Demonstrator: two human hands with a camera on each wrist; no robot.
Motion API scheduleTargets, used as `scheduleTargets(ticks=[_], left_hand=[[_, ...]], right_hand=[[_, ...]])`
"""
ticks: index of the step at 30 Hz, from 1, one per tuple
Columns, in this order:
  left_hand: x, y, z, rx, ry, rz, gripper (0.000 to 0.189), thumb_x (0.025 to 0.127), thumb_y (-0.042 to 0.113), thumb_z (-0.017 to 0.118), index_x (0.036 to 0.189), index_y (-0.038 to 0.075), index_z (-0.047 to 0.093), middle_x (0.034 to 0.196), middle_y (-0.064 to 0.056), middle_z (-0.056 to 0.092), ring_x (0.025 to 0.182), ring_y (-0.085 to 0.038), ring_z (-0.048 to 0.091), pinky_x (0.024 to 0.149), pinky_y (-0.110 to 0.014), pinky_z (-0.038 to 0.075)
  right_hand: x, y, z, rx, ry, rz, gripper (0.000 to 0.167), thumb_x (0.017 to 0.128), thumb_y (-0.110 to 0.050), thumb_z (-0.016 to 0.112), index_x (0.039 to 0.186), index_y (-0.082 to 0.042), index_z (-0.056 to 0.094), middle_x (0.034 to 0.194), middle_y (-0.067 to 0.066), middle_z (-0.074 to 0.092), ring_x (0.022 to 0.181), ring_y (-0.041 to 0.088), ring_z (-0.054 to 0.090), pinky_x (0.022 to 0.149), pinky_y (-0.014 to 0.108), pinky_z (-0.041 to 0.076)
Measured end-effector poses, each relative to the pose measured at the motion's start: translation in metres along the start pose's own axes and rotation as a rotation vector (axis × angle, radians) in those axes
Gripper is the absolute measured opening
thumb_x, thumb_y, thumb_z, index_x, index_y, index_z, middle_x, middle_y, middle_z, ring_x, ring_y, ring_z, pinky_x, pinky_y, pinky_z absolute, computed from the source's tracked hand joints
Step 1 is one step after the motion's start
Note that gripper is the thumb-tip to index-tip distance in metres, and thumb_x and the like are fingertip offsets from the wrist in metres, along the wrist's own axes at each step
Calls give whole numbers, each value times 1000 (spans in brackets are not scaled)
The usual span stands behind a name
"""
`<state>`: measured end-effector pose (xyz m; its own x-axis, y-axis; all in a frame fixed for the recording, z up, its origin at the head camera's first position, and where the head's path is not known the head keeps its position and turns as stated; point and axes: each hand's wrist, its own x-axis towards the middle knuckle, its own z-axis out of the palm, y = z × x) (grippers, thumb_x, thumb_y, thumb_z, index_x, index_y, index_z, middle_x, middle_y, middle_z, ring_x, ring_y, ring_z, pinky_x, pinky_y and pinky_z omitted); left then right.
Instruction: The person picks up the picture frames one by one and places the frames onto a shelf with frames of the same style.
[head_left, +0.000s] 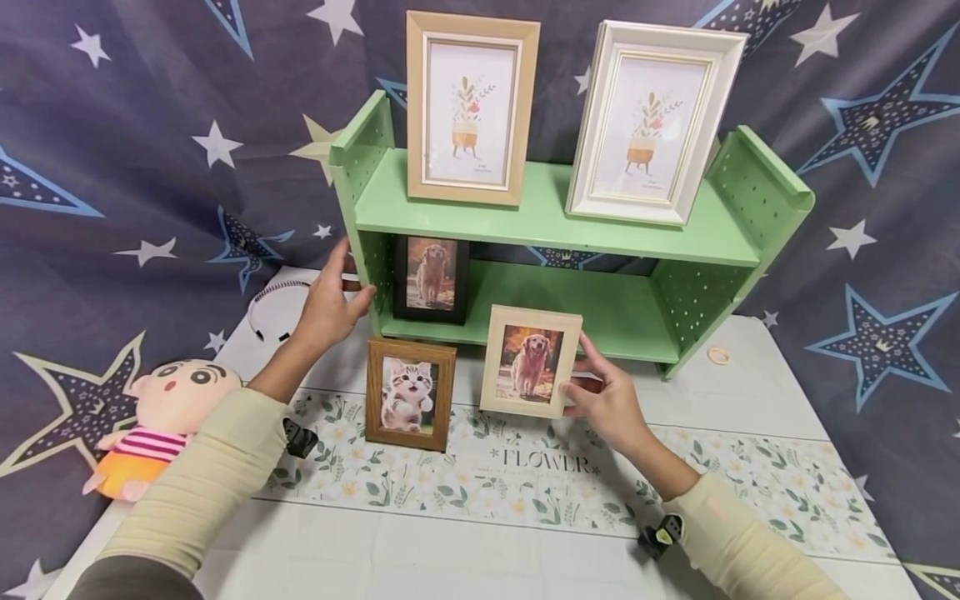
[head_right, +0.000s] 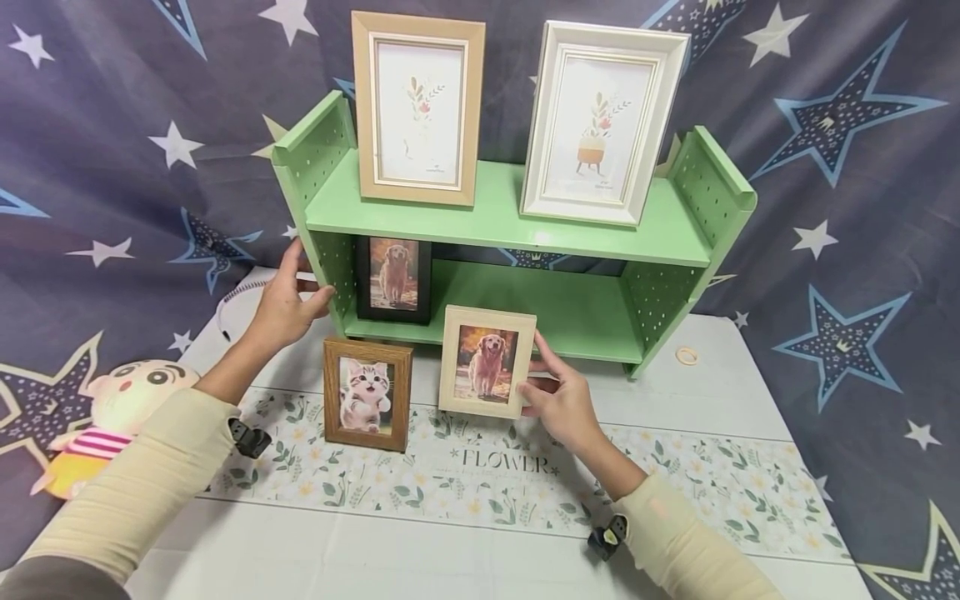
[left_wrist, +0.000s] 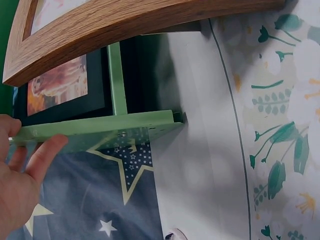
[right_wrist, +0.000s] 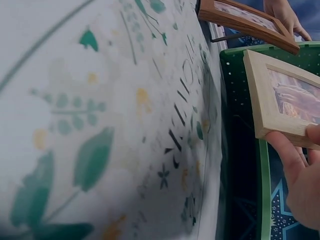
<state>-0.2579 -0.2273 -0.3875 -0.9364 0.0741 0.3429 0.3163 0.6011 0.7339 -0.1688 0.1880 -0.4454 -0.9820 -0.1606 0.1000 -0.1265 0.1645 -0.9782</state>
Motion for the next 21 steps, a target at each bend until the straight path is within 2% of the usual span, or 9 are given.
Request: scheduleTargets(ticks=[4,10,21], left_hand=[[1,0,0,-7,-1,-7,85,99,6,61,165,25,12,128,-24,57,111,-45,67,67,-28,66],[1,0,1,7,1,-8,86,98,5,62,165,24,12,127,-24,58,110,-45,68,71,-35,67],[1,-1,1,2,1,-11,86,98,6,62,165,25,12,127,-24,57,110,-45,68,68,-28,66]], right_hand=[[4,-2,-1,-11,-3,-2,91,93,9,66,158,-41,29,130,27,60,99,13,73,71,45,67],[10,-4,-3,-2,6,6,90,93,8,66,159,-40,28,132,27,61,97,10,73,72,54,66],[25,-10,-3,26,24,13,93,92,11,64,157,-45,29,134,26,60,102,15,73,71,44,67]])
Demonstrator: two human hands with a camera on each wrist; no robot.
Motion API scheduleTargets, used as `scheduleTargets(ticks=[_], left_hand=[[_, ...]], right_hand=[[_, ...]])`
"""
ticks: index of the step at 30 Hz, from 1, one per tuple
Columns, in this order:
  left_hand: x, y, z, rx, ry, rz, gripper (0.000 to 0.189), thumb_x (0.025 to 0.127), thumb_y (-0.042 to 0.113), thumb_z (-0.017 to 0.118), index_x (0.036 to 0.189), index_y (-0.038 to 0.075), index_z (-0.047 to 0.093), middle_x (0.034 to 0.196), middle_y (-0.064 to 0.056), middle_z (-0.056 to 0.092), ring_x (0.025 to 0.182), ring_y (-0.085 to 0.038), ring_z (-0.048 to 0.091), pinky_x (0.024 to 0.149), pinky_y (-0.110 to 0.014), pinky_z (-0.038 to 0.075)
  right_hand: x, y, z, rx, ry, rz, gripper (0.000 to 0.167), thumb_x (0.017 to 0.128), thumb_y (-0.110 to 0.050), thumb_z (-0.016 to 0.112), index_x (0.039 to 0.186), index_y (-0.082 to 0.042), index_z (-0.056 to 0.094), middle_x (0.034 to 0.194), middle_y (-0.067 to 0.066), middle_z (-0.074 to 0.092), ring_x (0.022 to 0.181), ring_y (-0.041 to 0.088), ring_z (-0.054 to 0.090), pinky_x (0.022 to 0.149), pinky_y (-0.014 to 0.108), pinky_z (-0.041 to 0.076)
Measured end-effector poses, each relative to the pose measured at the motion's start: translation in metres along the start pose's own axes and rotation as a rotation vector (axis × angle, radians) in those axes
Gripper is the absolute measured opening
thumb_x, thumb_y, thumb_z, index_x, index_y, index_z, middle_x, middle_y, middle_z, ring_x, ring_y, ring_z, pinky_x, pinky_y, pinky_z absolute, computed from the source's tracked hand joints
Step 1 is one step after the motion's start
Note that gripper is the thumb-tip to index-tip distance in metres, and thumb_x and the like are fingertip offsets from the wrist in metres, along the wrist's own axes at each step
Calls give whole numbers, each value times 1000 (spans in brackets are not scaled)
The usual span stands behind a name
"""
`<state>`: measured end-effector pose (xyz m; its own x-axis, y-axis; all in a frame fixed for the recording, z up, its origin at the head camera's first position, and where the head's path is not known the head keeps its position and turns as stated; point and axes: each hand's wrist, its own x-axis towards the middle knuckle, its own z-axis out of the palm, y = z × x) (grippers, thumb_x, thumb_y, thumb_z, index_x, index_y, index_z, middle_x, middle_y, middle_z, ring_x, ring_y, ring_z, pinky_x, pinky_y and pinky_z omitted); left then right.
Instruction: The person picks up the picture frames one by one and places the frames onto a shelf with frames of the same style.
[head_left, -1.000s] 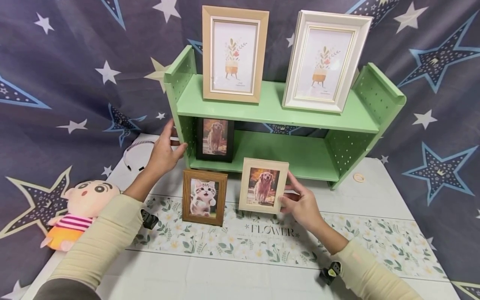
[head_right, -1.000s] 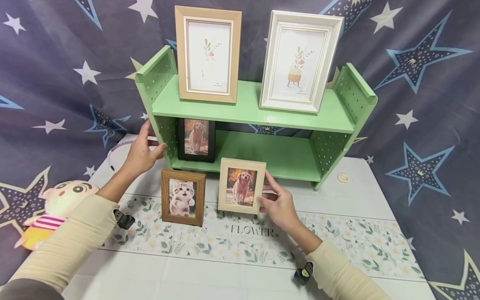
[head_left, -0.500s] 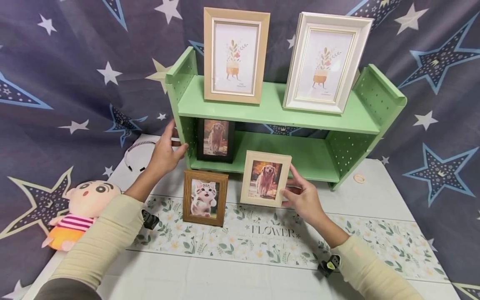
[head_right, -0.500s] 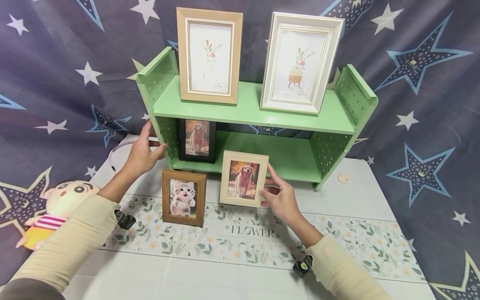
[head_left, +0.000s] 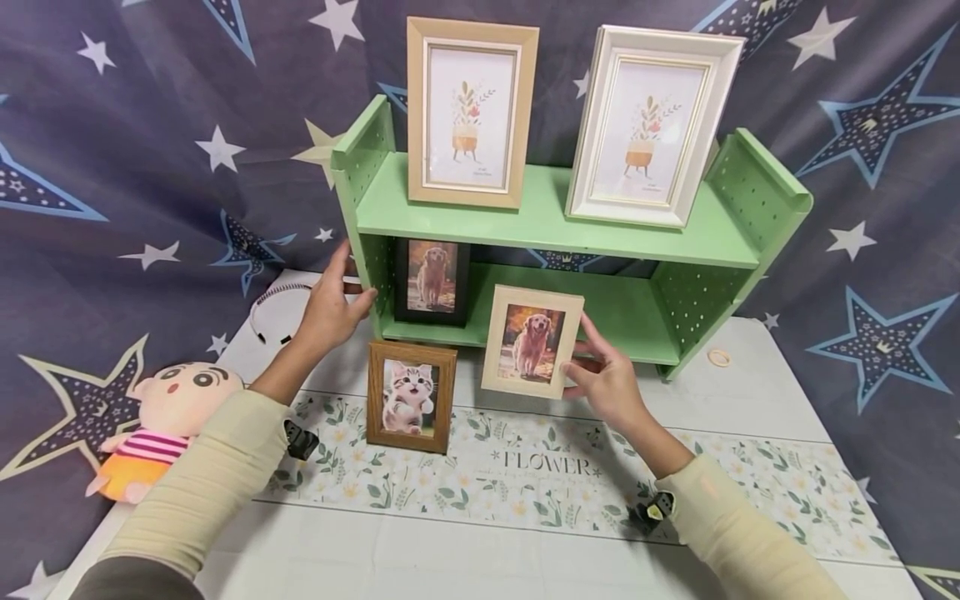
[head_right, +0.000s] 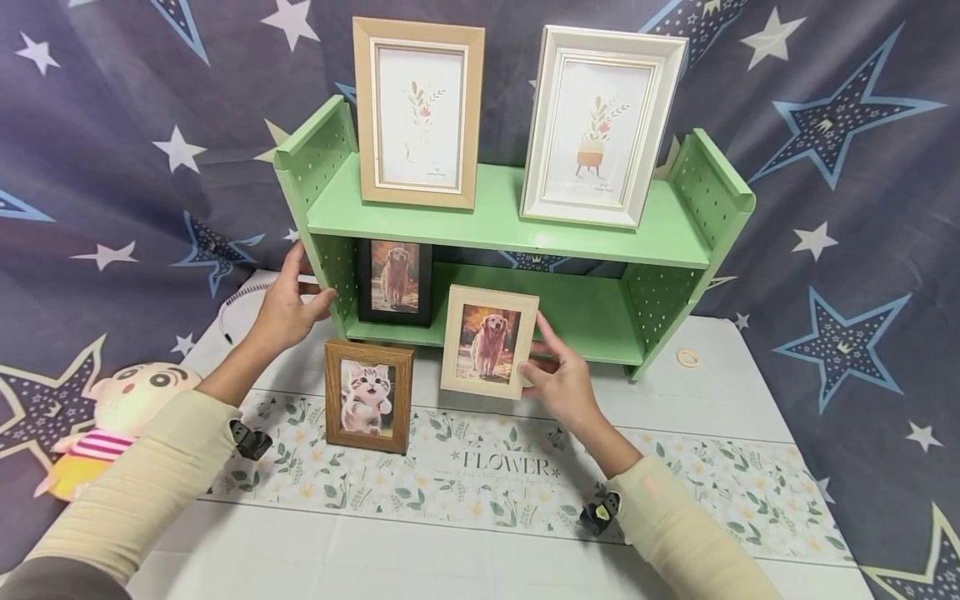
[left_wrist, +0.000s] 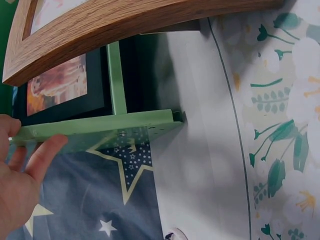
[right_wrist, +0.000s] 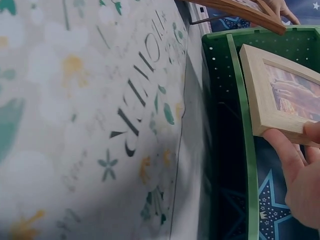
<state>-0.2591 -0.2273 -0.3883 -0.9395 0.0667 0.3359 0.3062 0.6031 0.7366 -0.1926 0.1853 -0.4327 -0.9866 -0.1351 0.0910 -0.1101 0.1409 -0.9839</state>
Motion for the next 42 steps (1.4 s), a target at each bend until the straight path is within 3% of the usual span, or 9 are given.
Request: scheduleTargets(ticks=[13,20,23,37,42], left_hand=[[0,3,-1,4,-5,-3,85,98,6,62,165,23,12,127,-24,56,110,-45,67,68,-27,66],[-1,4,-1,-13,-9,0,85,99,6,61,165,24,11,126,-25,56,110,-45,67,68,-27,66],[-1,3,-1,-17,-10,-1,86,99,6,62,165,24,11,125,-25,56,110,-45,67,67,-26,66],[-1,2,-1,-8,-3,-1,87,98,5,62,165,25,11,125,-24,57,110,-45,68,67,-24,65],[-1,1,0,1,-1,0,87,98,5,62,165,24,11,126,-24,57,110,-45,68,67,-26,66]], right_hand=[[15,-9,0,7,4,-39,91,93,12,63,157,-43,30,132,27,59,98,10,72,69,45,67],[25,-12,1,-18,7,-47,90,94,9,64,157,-44,29,133,25,61,112,36,69,69,44,67],[30,-12,1,-30,14,-42,89,94,8,65,156,-46,30,134,24,61,113,41,68,69,46,67],[50,-13,1,-17,-7,-47,87,96,6,62,156,-47,29,137,24,59,115,41,65,71,42,68],[56,-11,2,-9,-28,-42,85,97,5,62,158,-44,28,136,25,59,111,36,68,71,44,67]])
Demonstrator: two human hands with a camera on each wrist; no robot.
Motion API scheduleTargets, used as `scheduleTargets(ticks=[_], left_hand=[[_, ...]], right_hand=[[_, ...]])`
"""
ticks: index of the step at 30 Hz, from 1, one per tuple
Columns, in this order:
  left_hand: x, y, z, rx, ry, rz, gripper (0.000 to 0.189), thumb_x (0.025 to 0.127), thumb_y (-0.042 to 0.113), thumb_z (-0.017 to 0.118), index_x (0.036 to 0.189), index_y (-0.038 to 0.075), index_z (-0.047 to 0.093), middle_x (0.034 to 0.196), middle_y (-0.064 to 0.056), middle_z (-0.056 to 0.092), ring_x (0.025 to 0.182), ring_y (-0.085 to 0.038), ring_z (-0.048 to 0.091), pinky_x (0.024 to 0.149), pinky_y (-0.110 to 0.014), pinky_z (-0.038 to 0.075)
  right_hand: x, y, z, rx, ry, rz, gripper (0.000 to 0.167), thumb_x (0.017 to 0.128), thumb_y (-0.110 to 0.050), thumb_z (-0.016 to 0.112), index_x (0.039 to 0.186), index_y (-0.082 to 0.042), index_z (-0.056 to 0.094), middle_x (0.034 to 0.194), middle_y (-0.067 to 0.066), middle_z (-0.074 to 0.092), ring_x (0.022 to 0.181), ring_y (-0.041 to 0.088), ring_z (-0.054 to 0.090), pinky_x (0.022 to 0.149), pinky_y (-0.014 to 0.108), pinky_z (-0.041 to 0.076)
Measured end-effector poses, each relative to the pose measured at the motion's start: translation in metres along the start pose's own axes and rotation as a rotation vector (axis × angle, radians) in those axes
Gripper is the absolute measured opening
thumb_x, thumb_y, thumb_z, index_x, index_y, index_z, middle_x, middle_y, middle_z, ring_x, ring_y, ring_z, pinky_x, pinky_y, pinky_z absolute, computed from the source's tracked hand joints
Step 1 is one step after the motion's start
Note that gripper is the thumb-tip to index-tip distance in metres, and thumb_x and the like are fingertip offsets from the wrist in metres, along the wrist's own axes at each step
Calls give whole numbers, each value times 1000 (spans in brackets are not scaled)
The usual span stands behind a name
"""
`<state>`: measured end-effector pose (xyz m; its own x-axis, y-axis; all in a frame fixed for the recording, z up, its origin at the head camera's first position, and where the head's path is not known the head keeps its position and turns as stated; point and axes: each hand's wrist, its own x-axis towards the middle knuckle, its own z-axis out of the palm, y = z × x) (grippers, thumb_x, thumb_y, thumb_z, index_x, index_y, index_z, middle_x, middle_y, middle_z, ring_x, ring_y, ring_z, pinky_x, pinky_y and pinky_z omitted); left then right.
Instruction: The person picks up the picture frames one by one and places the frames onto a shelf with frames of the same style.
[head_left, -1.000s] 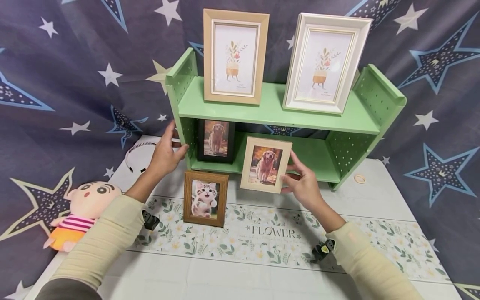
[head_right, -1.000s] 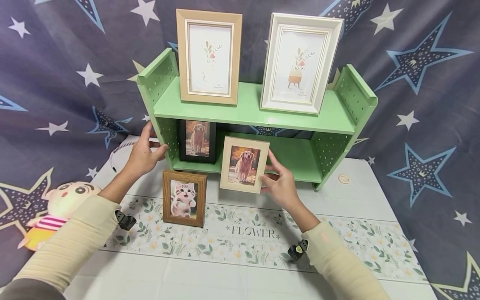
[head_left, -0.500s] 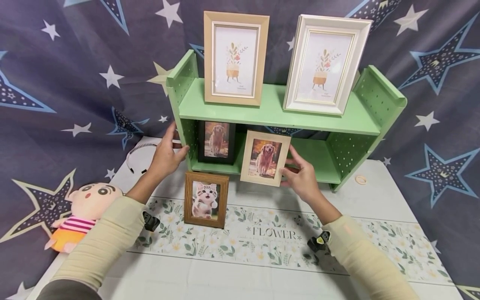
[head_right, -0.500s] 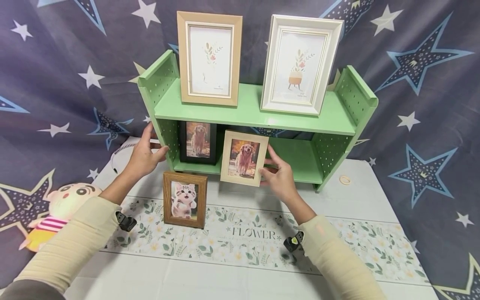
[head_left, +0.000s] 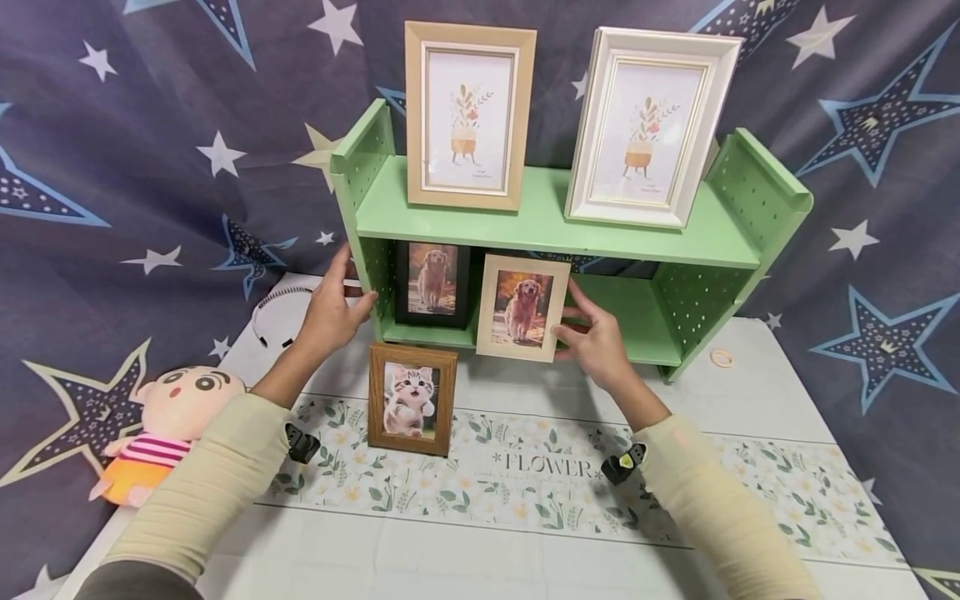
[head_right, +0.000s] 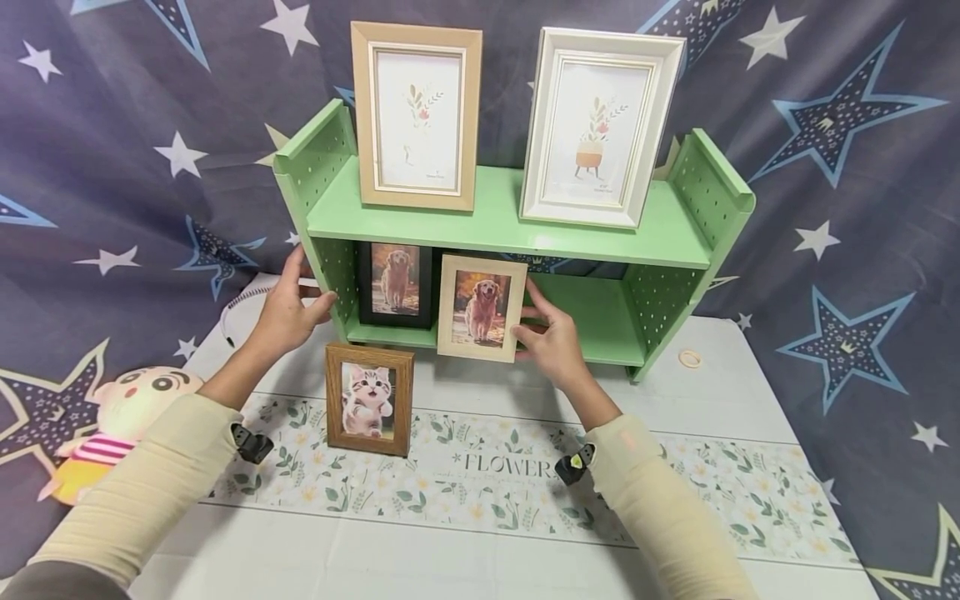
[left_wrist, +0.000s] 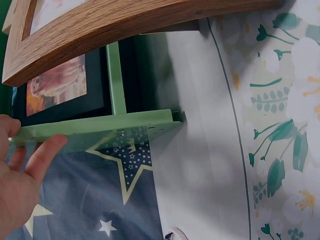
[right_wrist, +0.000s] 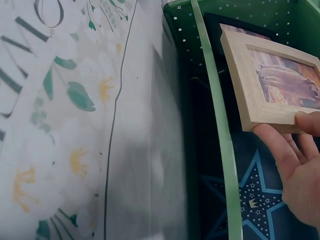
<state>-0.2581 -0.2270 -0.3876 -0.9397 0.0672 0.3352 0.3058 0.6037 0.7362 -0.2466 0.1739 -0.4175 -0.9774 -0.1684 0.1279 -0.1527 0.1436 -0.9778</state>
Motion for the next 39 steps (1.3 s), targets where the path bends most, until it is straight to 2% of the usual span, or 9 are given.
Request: scheduleTargets(ticks=[4,11,21,30,39], left_hand=[[0,-1,0,-5,-2,1,87,98,6,62,165,25,11,126,-24,57,110,-44,68,68,-26,66],[0,0,0,-5,-2,-4,87,98,6,62,165,25,11,125,-23,56,110,-44,68,68,-25,66],[0,0,0,-12,-4,-15,87,98,6,62,165,27,11,127,-23,56,111,-43,68,69,-29,67],[0,-1,0,-14,-3,-22,87,98,6,62,165,27,11,126,-23,57,110,-44,68,67,-23,65],[0,1,0,-9,-4,-18,87,98,6,62,165,27,11,126,-23,57,111,-43,68,70,-30,67]], right_hand=[[4,3,2,5,2,11,85,97,5,63,159,-41,28,136,25,59,109,32,69,71,44,67],[11,4,3,-1,19,25,85,96,6,62,158,-43,29,136,25,58,113,42,66,71,41,67],[17,6,2,-18,18,29,85,97,5,62,159,-42,27,135,25,58,113,42,66,71,39,68],[21,9,6,-29,3,15,85,97,5,63,159,-41,28,135,26,59,113,45,65,69,41,68],[25,10,7,-22,14,38,85,97,4,63,158,-43,28,135,23,59,110,43,67,69,40,68]])
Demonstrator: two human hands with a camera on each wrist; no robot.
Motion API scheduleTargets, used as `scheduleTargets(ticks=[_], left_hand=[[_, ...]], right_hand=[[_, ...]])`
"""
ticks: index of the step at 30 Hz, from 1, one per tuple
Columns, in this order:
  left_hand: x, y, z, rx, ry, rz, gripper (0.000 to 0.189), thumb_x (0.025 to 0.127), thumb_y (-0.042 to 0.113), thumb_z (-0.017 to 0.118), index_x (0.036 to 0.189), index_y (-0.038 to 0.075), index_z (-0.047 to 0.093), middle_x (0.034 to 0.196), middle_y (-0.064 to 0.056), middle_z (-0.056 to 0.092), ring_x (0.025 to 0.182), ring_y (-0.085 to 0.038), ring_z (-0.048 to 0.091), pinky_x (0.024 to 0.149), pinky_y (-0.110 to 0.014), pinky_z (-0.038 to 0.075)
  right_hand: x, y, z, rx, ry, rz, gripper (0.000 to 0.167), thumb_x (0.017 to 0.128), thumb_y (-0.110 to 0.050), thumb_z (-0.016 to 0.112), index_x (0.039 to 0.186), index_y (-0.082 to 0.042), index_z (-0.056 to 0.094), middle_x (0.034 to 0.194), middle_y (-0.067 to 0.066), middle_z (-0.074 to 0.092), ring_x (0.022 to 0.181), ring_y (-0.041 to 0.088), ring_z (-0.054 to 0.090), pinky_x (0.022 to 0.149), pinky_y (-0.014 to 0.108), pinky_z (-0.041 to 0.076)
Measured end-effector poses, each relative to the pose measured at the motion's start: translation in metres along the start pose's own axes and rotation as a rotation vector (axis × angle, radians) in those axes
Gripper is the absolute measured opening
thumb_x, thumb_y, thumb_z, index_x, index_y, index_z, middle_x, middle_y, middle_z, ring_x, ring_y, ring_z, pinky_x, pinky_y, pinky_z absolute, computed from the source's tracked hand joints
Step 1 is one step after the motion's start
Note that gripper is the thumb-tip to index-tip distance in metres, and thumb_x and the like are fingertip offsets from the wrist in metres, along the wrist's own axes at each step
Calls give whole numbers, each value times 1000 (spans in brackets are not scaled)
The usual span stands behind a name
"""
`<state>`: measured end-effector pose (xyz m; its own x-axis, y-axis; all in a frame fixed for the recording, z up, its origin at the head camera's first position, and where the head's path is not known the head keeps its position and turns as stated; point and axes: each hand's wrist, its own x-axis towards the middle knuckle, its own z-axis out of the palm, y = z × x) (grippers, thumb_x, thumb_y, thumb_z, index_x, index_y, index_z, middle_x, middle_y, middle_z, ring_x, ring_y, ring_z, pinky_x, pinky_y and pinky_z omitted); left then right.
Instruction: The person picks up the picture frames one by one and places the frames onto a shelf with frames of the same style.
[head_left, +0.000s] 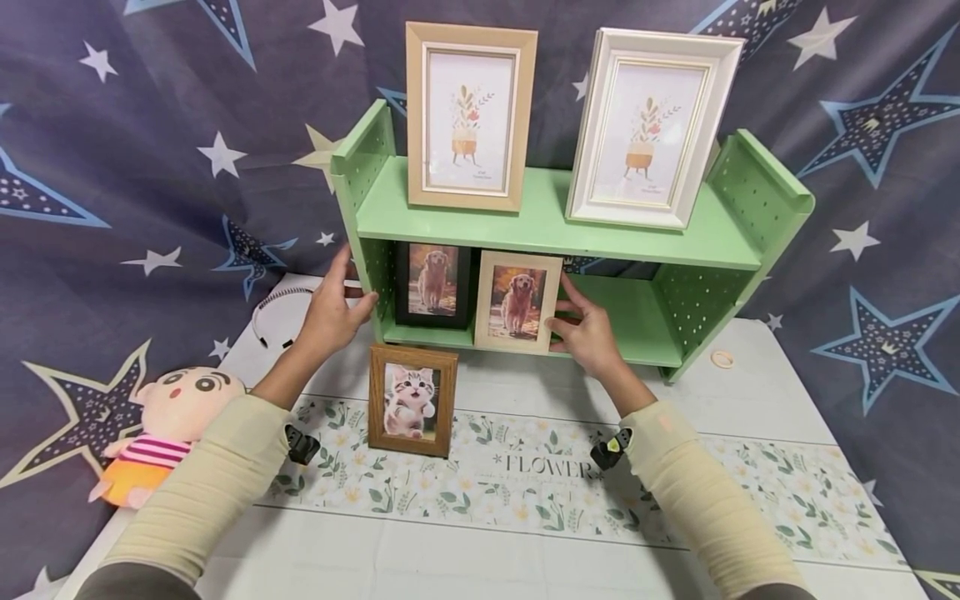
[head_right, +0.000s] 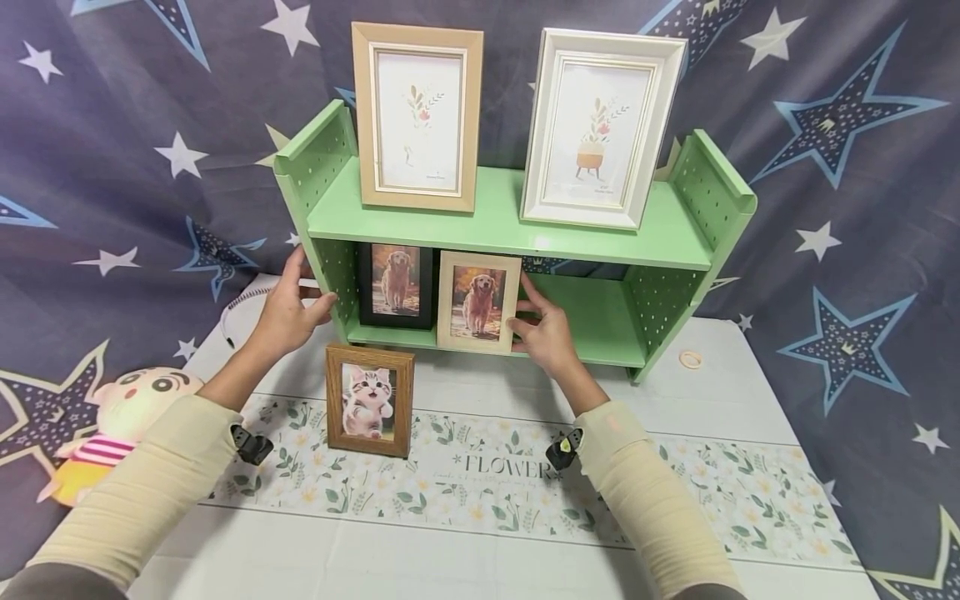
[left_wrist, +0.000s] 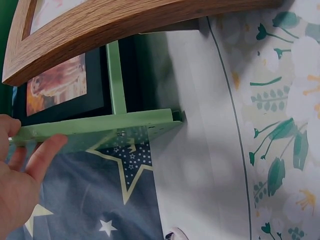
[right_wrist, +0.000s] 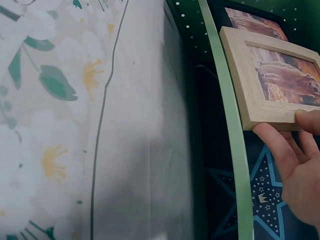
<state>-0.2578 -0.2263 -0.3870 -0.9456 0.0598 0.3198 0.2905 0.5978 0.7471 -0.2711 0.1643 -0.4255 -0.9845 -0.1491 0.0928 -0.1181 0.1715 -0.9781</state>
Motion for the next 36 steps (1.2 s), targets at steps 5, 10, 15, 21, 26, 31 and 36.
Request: scheduleTargets(ticks=[5,10,15,21,26,31,36], left_hand=[[0,-1,0,5,-1,10,87,98,5,62,165,26,12,125,-23,57,110,-44,68,69,-28,67],[0,-1,0,0,-2,9,87,98,5,63,165,26,12,126,-24,57,110,-44,68,68,-26,66],[0,-1,1,5,4,19,87,97,5,63,165,25,12,125,-24,58,109,-44,68,69,-29,67],[0,-2,2,4,2,29,87,97,5,62,165,24,11,126,-24,57,109,-45,68,69,-31,67],[-1,-2,2,5,3,25,87,98,6,62,165,24,11,126,-24,57,109,-45,68,68,-29,66],[-1,-2,1,5,-2,17,86,99,7,62,165,25,11,127,-23,56,110,-44,68,69,-28,66],[0,-1,0,7,-2,18,86,98,6,62,165,24,11,126,-23,56,110,-44,68,69,-28,66]], right_hand=[[1,0,-1,5,3,20,85,97,4,62,158,-45,28,136,22,58,110,42,67,69,41,68],[1,-1,-2,9,4,33,85,97,4,62,157,-46,28,138,22,57,109,42,68,70,41,68],[2,-1,-3,-3,-2,44,86,98,2,62,157,-47,26,139,22,55,108,41,68,71,41,68],[3,0,-4,-10,-3,36,86,98,2,62,157,-48,26,138,22,55,108,41,68,71,41,68],[3,2,-4,-22,0,16,85,97,0,64,158,-45,26,138,21,56,104,36,69,71,40,68],[2,3,-5,-71,14,-17,85,96,-4,68,161,-35,24,137,20,56,99,25,70,73,38,68],[-2,3,-10,-87,41,-44,83,95,-7,70,162,-29,27,129,18,56,89,14,68,71,33,67]])
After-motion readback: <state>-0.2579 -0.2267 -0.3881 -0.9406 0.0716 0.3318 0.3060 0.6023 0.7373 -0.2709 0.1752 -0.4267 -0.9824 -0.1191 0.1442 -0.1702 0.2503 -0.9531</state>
